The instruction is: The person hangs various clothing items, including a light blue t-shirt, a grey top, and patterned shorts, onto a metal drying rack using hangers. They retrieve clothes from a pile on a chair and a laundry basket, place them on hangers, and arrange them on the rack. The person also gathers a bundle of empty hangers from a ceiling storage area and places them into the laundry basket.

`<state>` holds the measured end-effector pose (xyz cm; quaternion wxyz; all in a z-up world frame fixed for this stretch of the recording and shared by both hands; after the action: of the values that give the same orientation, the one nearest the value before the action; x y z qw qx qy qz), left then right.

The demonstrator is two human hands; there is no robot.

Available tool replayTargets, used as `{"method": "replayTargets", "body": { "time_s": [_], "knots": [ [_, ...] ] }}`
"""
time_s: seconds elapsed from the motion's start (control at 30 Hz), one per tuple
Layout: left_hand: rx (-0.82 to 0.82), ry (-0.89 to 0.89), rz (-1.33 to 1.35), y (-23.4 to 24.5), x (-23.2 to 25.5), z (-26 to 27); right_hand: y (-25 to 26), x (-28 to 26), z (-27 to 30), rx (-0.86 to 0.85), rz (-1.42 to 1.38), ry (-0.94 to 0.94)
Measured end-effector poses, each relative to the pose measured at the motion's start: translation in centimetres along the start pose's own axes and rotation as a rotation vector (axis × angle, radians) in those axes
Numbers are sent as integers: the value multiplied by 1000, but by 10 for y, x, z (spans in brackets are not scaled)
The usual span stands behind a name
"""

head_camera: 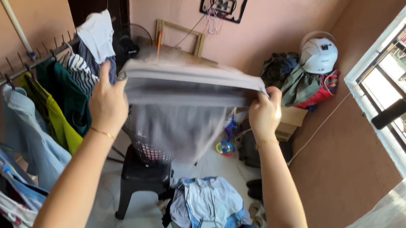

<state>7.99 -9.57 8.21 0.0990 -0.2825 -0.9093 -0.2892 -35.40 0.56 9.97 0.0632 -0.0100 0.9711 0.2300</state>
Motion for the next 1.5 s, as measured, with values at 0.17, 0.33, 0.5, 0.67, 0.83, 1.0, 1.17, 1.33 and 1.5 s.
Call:
{"method": "replayTargets", "body": {
  "time_s": [0.17,0.33,0.5,0.67,0.83,1.0,1.17,1.33,1.5],
  "knots": [
    [-871,64,-462,-89,-40,45,-69,25,58,-859,300,182],
    [-1517,73,-523,-180,-116,130,-113,82,111,-1200,263,-127],
    [-1378,32,-348,-182,-100,110,-133,90,100,-1054,-27,-167],
    [-730,247,-183,-96,-37,59,-128,73,65,-608,-337,-118],
    [110,-21,47,0,37,34,-25,13,29,218,-260,162],
    [-1014,7,-526,-125,-57,133,-144,62,110,-1176,251,79],
    [-1373,72,-409,-179,-104,234,-179,81,178,-1301,123,94],
    [-922,523,359,-176,-94,239,-179,65,172,-1283,-291,31],
    [-866,701,961,-174,-90,241,-151,68,164,-1243,-765,-568]
  ]
}}
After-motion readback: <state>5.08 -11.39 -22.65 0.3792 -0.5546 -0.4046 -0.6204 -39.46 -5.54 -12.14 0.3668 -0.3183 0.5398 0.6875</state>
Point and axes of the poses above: each hand's wrist, its own z-axis away from the middle knuckle, its own y-axis out of the back of the hand, x = y × z, the point moved 5 cm from there along -z, towards the middle knuckle, and after that the axes turned 7 degrees about y, right-handed, at the moved point
